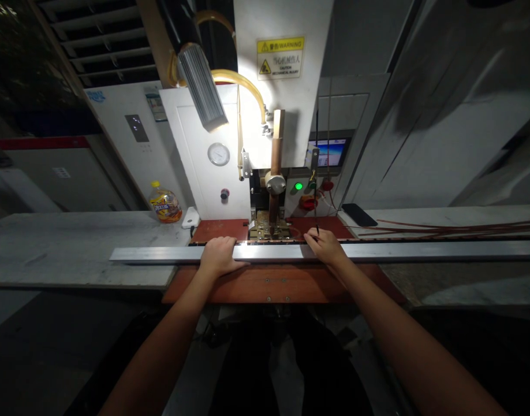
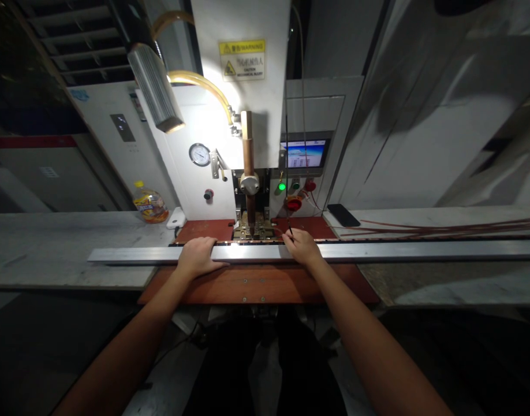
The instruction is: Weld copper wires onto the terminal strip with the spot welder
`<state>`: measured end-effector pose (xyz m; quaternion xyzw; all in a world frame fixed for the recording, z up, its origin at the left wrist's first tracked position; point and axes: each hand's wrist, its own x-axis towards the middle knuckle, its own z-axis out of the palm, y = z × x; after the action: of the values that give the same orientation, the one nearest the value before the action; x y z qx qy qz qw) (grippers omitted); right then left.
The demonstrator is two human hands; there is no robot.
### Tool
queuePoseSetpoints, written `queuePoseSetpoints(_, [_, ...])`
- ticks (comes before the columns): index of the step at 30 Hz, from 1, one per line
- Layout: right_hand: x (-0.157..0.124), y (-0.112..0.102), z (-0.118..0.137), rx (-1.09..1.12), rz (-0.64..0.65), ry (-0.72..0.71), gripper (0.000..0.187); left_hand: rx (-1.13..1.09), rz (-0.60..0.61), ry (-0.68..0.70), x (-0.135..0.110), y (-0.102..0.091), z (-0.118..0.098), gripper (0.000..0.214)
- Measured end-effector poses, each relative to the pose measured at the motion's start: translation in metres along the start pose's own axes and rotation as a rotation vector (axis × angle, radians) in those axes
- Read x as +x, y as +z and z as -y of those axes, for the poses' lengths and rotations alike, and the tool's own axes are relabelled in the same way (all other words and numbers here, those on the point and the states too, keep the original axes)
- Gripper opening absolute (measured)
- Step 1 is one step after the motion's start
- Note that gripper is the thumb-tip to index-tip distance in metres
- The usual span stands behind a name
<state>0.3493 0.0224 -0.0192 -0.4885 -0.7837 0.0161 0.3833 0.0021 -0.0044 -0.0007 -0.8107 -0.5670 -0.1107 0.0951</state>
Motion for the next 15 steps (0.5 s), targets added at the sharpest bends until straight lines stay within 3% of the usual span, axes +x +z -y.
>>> queuePoseSetpoints(15, [0.003,0.0007,-0.0067,-0.014,-0.01,-0.005,0.033,0.005,0.006,0.04,0.0054,0.002,0.0004,0.07])
